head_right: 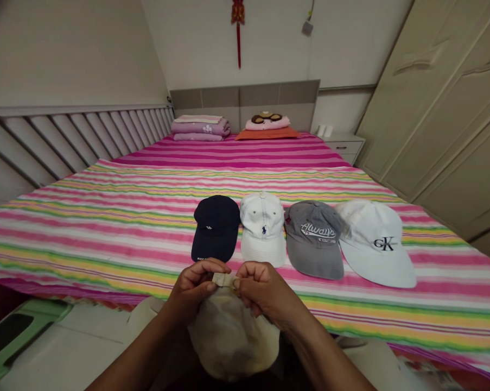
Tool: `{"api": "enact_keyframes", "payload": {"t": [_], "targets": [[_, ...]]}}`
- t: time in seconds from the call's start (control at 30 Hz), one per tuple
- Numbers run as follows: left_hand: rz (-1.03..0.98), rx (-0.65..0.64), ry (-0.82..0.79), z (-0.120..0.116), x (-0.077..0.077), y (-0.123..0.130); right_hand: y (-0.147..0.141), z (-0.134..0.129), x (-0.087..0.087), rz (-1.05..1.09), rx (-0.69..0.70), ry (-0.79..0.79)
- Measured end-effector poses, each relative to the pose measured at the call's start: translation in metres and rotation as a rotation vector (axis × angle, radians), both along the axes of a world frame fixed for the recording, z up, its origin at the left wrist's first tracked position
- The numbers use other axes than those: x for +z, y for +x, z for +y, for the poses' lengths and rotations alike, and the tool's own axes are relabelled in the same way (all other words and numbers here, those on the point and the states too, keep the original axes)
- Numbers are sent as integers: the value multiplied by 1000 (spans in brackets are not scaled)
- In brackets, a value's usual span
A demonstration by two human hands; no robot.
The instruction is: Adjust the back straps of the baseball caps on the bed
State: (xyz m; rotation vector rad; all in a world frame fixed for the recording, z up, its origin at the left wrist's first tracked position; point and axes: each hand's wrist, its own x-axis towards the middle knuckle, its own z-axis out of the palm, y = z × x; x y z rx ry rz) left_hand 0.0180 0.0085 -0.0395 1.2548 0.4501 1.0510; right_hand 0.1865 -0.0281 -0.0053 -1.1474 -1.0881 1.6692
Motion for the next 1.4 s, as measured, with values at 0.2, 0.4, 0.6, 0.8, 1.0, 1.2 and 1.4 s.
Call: {"api": "enact_keyframes", "payload": {"t": [0.2, 0.4, 0.6, 0.8, 1.0, 1.2, 1.4], "targets": [[-12, 21, 3, -1, 2, 0, 0, -1, -1, -53, 23, 67], [-27, 16, 34, -2, 4, 4, 1, 1, 0, -95, -11, 153], [-28, 8, 22, -3, 0, 5, 0, -1, 0, -53, -3, 115], [51, 47, 60, -3, 0, 6, -3, 0, -3, -36, -68, 117], [116, 99, 104, -4, -1, 4, -7, -2, -4, 3, -116, 106], [102, 149, 118, -4, -6, 4, -7, -2, -4, -64, -88, 109], [6, 77, 54, -5, -7, 5, -9, -2, -8, -75, -106, 137]]}}
